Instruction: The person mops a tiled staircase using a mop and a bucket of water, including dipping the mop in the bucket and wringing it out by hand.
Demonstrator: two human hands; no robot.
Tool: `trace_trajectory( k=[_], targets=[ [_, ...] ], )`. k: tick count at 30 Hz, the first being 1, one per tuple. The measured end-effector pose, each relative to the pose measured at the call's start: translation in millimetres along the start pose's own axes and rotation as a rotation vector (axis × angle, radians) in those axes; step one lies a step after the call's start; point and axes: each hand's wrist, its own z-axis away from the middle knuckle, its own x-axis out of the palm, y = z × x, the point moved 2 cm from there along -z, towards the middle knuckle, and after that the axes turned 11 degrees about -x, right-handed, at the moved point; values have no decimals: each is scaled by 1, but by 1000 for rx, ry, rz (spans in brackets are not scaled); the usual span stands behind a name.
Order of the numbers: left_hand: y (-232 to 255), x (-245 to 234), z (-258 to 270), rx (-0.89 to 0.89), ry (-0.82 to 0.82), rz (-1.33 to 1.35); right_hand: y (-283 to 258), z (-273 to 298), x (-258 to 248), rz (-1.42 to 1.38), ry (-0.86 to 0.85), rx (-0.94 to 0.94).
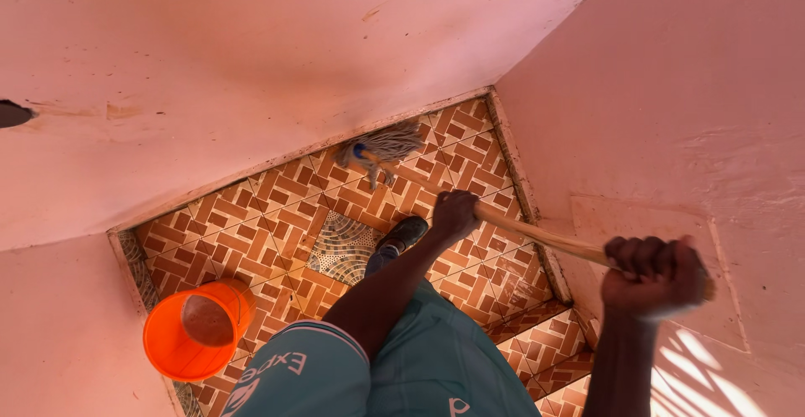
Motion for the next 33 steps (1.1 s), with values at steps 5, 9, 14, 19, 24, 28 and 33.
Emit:
trace_trajectory(
  k=[5, 9, 14, 19, 24, 28, 33],
  targets=[
    [-52, -32, 29, -28, 117, -35, 26, 30, 36, -92, -11, 119],
    [-81, -51, 53, -159, 66, -136, 38, 58, 56, -136, 62, 238],
    [-96, -42, 61, -361, -90, -159, 24, 70, 63, -107, 100, 318],
    [-34, -1, 22, -154, -198, -185, -32, 36, 62, 54, 81, 24],
    [43, 19, -14, -30, -52, 102, -70, 32, 65, 149, 40, -148],
    [77, 34, -50, -25, -130, 166, -59, 21, 63, 250, -87, -322],
    [109, 48, -70, -20, -450, -35, -53, -16, 15, 273, 4, -386]
  ],
)
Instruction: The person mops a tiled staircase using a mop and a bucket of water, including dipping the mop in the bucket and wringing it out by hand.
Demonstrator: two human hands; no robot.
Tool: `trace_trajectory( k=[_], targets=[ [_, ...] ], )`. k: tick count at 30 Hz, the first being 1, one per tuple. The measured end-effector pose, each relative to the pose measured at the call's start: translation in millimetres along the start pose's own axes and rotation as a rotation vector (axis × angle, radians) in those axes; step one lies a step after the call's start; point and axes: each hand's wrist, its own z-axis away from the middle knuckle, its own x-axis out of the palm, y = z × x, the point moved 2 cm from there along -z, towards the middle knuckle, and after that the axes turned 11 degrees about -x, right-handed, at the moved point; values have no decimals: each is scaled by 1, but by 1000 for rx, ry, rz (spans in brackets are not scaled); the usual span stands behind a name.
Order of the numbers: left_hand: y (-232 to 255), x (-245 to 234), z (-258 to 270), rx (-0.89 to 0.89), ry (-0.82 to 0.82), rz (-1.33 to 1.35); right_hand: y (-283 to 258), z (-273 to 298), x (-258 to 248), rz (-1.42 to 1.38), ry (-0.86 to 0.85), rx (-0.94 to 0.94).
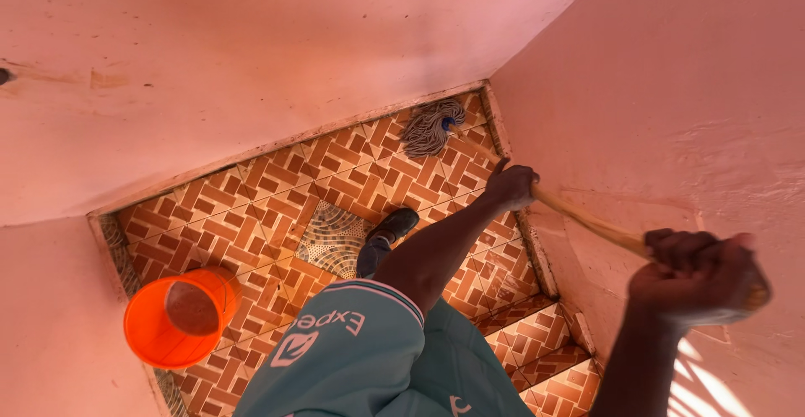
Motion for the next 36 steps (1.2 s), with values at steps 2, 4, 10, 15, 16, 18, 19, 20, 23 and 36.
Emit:
trace_trajectory(
  k=[2, 4, 10, 15, 16, 18, 19, 20, 23, 36],
  targets=[
    [2, 2, 1, 4, -65, -19, 10, -8, -16, -53, 11, 33],
    [-9, 4, 6, 34, 40, 28, 21, -6, -34, -115, 115, 334],
    [-91, 14, 46, -11, 282, 46, 65, 16, -29, -197, 184, 479],
    [-207, 6, 101, 66, 680, 62, 107, 94, 20, -446, 66, 562],
    [-223, 2, 111, 12, 735, 40, 113, 105, 30, -526, 52, 578],
    [-259, -6, 129, -182, 555, -17, 117, 132, 54, -347, -43, 530],
    [-274, -14, 143, -123, 672, -103, 115, 144, 70, -348, -66, 449],
    [-281, -22, 153, -64, 790, -189, 113, 151, 85, -349, -88, 368],
    [-316, -35, 169, -478, 339, -214, 102, 172, 105, -586, -70, 863],
    [-120, -9, 81, 199, 662, 192, -14, 11, 57, -250, -186, 484]
  ],
)
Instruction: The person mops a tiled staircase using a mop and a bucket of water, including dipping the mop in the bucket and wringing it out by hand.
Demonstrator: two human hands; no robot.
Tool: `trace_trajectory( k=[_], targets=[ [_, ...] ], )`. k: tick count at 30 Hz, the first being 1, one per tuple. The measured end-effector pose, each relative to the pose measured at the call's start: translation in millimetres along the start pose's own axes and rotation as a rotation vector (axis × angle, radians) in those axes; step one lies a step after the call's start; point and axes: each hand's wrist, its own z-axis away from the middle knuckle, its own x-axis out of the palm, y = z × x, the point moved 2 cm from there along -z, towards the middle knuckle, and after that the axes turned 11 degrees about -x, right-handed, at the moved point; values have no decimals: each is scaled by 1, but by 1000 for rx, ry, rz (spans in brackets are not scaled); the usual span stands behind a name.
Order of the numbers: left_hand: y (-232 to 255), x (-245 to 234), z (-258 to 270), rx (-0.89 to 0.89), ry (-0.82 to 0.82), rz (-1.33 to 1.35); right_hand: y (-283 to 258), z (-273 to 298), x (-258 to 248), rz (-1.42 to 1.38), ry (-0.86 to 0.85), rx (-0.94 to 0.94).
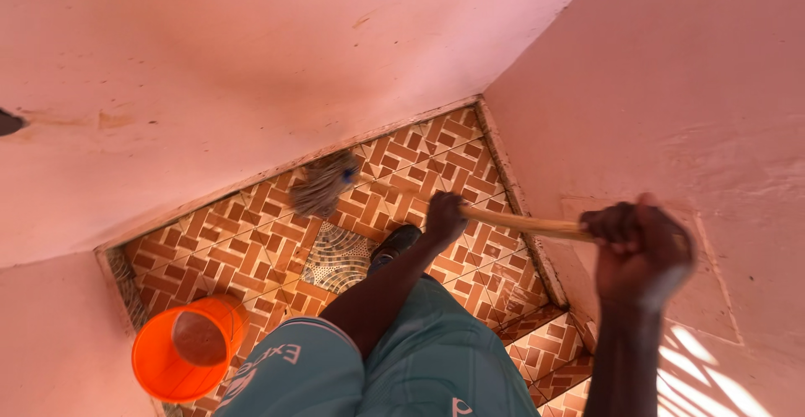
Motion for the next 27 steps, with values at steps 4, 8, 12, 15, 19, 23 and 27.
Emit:
trace_trajectory(
  k=[4, 8, 12, 15, 19, 23, 27],
  targets=[
    [48, 35, -45, -44, -137, 108, -33, -3, 11, 93, -90, -162],
    [59, 61, -73, -73, -234, 249, -28, 10, 28, 352, -265, -319],
    [44, 85, -84, -194, -620, 62, 14, 34, 18, 509, -268, -133],
    [54, 83, -88, 278, -314, 99, 24, 19, -18, 93, 62, -504],
    [61, 77, -74, -24, -684, -90, 5, -12, -65, 228, -61, -586],
    [27, 54, -45, -45, -600, -56, 15, -21, -87, 2, 32, -206],
    [-47, 10, -13, 37, -200, -66, 75, -13, -60, -121, 71, -55]
  ],
)
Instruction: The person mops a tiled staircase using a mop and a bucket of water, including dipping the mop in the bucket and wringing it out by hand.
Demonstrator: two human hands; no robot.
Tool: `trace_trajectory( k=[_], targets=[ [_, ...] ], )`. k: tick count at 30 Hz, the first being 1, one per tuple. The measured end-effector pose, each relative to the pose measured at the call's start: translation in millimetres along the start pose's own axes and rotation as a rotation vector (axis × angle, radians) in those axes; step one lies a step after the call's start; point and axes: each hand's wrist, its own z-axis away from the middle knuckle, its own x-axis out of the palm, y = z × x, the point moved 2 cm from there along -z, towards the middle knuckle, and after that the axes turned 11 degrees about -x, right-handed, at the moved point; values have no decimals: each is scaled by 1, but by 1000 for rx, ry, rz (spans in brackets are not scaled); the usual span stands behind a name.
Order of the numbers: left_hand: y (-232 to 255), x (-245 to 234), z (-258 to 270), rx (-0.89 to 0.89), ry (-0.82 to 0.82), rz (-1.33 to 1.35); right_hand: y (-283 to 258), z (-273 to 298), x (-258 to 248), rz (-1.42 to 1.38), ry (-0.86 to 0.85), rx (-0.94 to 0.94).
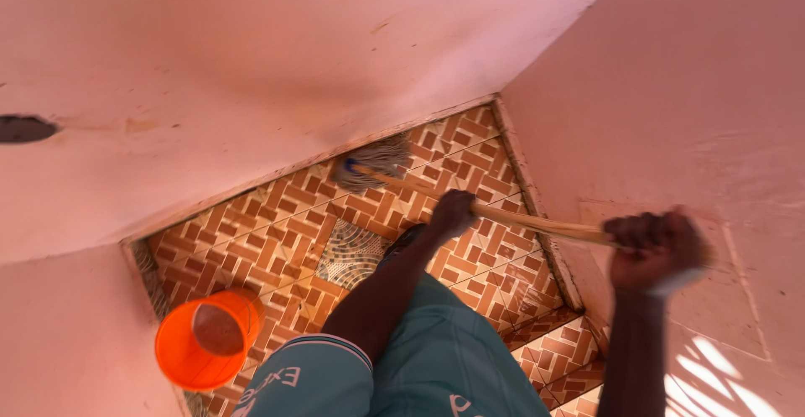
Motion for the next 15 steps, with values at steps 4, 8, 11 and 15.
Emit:
trace_trajectory(
  k=[4, 8, 11, 15],
  targets=[
    [-50, -44, 40, -174, 12, -221, 45, 39, 33, 15, 25, 99],
    [-54, -59, 56, -537, -325, -282, 41, 63, 40, -172, 148, 367],
    [-29, -35, 37, -425, -434, -298, 4, 50, 34, -40, 137, 280],
    [35, 3, 10, -128, -392, -60, -63, 28, 33, 61, 153, 172]
  ],
)
